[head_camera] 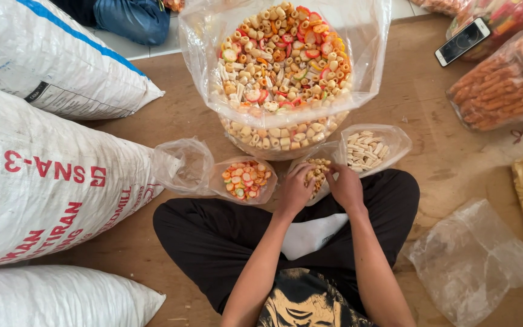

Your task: The person sits on the floor and sorts colorful ring-shaped snacks from a large transparent bag into smaller plastic bags. They use both hands to pick and place the snacks, occasionally adjusting the bags to maintain separation of snack types.

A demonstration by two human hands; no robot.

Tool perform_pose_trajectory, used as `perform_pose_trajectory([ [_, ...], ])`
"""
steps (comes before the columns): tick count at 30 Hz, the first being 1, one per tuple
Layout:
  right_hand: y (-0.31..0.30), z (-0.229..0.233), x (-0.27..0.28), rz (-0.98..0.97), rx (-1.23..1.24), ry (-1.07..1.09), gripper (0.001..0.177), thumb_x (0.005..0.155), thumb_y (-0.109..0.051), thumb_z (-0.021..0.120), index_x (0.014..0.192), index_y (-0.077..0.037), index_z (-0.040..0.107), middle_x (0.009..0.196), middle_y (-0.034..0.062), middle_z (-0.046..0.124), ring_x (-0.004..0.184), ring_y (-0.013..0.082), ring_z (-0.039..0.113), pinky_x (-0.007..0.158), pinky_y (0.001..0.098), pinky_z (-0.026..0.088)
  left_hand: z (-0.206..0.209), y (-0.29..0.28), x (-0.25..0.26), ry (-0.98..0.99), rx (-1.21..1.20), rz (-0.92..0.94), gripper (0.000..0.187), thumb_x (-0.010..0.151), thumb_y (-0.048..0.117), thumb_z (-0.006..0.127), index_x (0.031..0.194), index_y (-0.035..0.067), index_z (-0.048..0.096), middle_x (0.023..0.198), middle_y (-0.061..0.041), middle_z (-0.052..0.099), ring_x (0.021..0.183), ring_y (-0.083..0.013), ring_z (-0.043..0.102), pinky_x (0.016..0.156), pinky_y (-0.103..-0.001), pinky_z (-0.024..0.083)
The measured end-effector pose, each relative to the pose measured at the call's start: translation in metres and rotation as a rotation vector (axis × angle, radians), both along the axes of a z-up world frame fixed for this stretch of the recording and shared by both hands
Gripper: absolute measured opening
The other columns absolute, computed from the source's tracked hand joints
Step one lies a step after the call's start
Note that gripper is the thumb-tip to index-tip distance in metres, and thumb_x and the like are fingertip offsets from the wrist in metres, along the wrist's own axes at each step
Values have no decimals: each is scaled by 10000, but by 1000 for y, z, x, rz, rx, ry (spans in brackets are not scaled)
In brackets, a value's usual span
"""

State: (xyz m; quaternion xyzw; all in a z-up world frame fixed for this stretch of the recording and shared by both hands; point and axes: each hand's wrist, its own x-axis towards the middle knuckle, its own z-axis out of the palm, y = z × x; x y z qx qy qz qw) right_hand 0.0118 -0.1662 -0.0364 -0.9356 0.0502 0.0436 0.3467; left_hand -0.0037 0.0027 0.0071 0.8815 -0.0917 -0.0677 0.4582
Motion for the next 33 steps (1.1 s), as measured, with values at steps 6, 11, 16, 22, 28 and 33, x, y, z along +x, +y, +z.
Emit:
perform_pose_trajectory([
  [6, -10, 100, -17, 99, 304, -66, 225, 901, -104, 694, 1103, -72, 786, 867, 147, 759, 611, 224, 591, 604, 382, 486, 39, 19, -8, -179, -429, -44, 257, 959, 103, 689, 1211, 124, 737, 1145, -85, 736, 777, -197, 698, 571, -264, 558],
  [11, 3, 210, -16, 184, 389, -181, 168, 915, -122, 731, 1070, -97, 790, 708, 90, 687, 615, 145, 483, 605, 285, 444, 136, 31, -4, -367, -541, -109, 218, 977, 117, 691, 1187, 129, 747, 990, -83, 766, 734, -190, 700, 562, -255, 565],
  [16, 20, 261, 20, 311, 250, -388, 142, 920, -182, 796, 1044, -113, 793, 718, 69, 684, 593, 156, 536, 618, 297, 466, 178, 50, 45, -458, -452, -103, 212, 996, 96, 636, 1198, 106, 701, 964, -116, 727, 708, -200, 672, 590, -271, 575],
  [22, 57, 283, 95, 409, 102, -467, 128, 1018, -99, 678, 1053, -18, 771, 888, 85, 757, 706, 174, 607, 636, 340, 486, 205, 58, 150, -554, -15, -60, 214, 925, 17, 698, 1139, 26, 709, 1019, -148, 777, 804, -205, 776, 734, -278, 688],
  [28, 80, 219, 193, 362, -345, -292, 208, 1006, -76, 574, 828, -40, 675, 835, 136, 638, 848, 314, 606, 697, 477, 519, 153, 53, 222, -454, 581, 13, 342, 871, -173, 522, 680, 111, 530, 696, -68, 606, 544, -230, 582, 463, -404, 459],
  [33, 93, 178, 236, 248, -527, -247, 230, 927, 69, 526, 808, -46, 686, 820, 150, 680, 719, 334, 655, 617, 471, 543, 134, 36, 233, -219, 187, 161, 336, 988, 151, 375, 655, 165, 418, 775, -38, 543, 604, -135, 440, 549, -248, 430],
])
